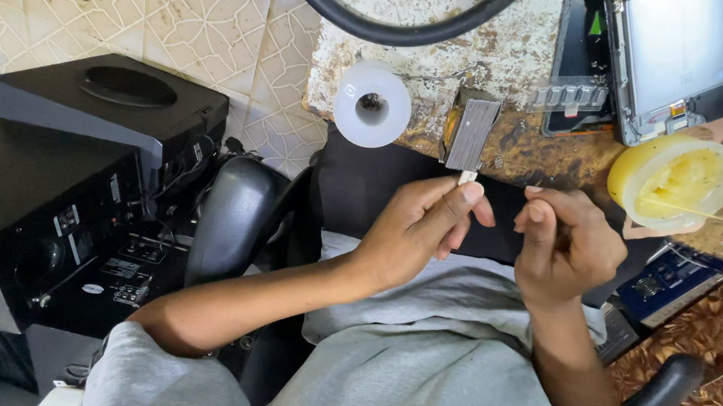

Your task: The person sits with legs crossed and uses a wooden stick to scrape and clean a small electronic component held in their hands. They rotate the component to access different sides and continue scraping with the stick.

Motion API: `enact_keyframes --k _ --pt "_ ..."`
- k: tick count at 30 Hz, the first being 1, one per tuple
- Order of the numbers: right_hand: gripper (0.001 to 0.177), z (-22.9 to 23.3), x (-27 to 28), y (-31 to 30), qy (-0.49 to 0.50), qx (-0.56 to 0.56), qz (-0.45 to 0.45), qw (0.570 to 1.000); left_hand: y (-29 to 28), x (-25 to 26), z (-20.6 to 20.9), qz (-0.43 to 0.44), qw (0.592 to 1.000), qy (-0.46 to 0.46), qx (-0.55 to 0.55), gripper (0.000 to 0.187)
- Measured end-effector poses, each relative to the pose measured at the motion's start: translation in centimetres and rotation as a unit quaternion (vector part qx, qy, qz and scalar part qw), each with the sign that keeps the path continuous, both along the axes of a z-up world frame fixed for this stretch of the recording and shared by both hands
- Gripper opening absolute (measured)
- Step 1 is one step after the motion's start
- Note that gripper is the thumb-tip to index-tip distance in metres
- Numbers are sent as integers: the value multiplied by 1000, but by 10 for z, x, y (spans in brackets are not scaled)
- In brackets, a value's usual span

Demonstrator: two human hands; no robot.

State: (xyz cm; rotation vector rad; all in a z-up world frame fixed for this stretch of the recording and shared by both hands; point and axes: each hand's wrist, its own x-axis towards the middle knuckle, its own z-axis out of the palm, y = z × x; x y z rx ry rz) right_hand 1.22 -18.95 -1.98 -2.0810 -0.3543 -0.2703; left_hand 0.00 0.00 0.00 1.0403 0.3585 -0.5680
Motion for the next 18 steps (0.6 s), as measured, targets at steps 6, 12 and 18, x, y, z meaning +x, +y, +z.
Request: enact_keyframes --k 6,12,18 --pt "29 -3 0 0 -11 -4 1 1000 0 1 3 -3 1000 2 16 42" --pt "33 -7 0 -1 -32 -8 15 999 -1 -1 2 -8 1000 2 11 40" --pt "30 -14 -3 -4 -42 -7 16 999 -1 -1 0 -3 1000 5 13 39"
